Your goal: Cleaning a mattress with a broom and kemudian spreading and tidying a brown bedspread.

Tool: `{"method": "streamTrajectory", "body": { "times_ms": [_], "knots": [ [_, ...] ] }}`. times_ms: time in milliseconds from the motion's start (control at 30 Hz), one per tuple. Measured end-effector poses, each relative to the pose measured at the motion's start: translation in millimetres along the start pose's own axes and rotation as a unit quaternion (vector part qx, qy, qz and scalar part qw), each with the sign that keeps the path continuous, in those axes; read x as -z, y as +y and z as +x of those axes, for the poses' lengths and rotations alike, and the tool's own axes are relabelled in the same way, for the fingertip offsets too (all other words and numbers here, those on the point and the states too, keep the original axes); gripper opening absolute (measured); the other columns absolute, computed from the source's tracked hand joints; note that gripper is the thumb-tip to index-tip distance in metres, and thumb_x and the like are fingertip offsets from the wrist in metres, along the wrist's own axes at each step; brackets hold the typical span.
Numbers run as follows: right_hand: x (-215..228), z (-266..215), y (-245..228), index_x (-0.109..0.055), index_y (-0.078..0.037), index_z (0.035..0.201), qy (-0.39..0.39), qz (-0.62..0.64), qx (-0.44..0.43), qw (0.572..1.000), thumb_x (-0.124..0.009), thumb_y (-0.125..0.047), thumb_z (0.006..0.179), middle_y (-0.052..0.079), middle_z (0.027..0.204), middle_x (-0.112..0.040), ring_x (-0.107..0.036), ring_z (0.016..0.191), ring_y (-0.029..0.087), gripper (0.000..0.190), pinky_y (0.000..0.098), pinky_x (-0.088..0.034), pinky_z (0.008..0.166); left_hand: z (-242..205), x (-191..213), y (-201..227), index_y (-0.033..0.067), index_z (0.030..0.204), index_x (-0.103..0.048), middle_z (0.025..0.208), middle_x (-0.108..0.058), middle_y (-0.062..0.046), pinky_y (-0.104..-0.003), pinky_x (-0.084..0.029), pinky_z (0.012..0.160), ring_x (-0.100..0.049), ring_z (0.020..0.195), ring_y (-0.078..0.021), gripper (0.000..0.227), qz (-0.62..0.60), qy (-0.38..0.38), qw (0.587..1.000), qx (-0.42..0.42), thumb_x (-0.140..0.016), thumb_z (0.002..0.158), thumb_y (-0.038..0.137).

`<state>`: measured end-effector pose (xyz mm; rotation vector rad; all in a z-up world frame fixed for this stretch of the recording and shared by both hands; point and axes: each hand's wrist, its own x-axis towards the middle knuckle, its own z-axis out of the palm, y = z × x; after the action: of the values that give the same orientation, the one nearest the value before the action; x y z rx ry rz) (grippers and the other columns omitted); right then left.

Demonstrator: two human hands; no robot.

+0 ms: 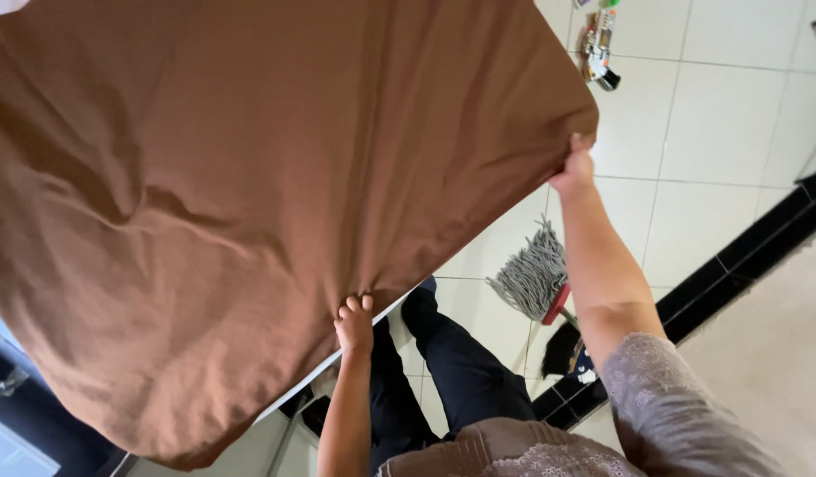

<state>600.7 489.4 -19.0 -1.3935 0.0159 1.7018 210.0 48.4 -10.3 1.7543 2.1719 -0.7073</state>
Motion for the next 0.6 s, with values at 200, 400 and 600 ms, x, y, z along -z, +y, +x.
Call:
{"method": "streamTrajectory", "body": {
  "times_ms": [200, 400, 600],
  "knots": [
    [37.1, 18.5, -66.6, -0.053, -0.013, 0.144, -0.018, -0.016, 0.049, 0.999, -0.041, -0.036, 0.106, 0.010, 0.152, -0.057, -0.053, 0.140, 0.031, 0.046, 0.0593, -0.039, 0.117, -13.9, -0.6, 8.5, 0.0169, 0.117, -0.055, 0.103, -0.066, -0.008, -0.045, -0.060, 0.074, -0.070, 0.088, -0.0287, 0.026, -0.063, 0.041, 0.997, -0.026, -0.058, 0.091, 0.020],
    [23.7, -36.9, -135.3, -0.046, -0.018, 0.150, -0.106, -0.093, 0.151, 0.978, -0.042, -0.025, 0.113, 0.007, 0.154, -0.057, -0.054, 0.142, 0.028, 0.038, 0.0504, -0.041, 0.119, -39.2, 45.1, 27.6, 0.0133, 0.118, -0.057, 0.104, -0.070, -0.013, -0.046, -0.059, 0.074, -0.072, 0.091, -0.0339, 0.026, -0.234, -0.083, 0.963, -0.108, -0.055, 0.092, 0.012],
    [127.2, 40.2, -148.3, -0.053, -0.020, 0.137, 0.108, -0.204, 0.104, 0.967, -0.047, -0.019, 0.109, -0.001, 0.107, -0.054, -0.051, 0.083, 0.015, 0.029, 0.0407, -0.047, 0.088, -26.8, 32.3, 52.8, 0.0118, 0.117, -0.059, 0.113, -0.068, -0.016, -0.048, -0.059, 0.076, -0.070, 0.099, -0.0354, 0.030, -0.202, -0.123, 0.966, -0.105, -0.060, 0.088, 0.010]
  ]
}}
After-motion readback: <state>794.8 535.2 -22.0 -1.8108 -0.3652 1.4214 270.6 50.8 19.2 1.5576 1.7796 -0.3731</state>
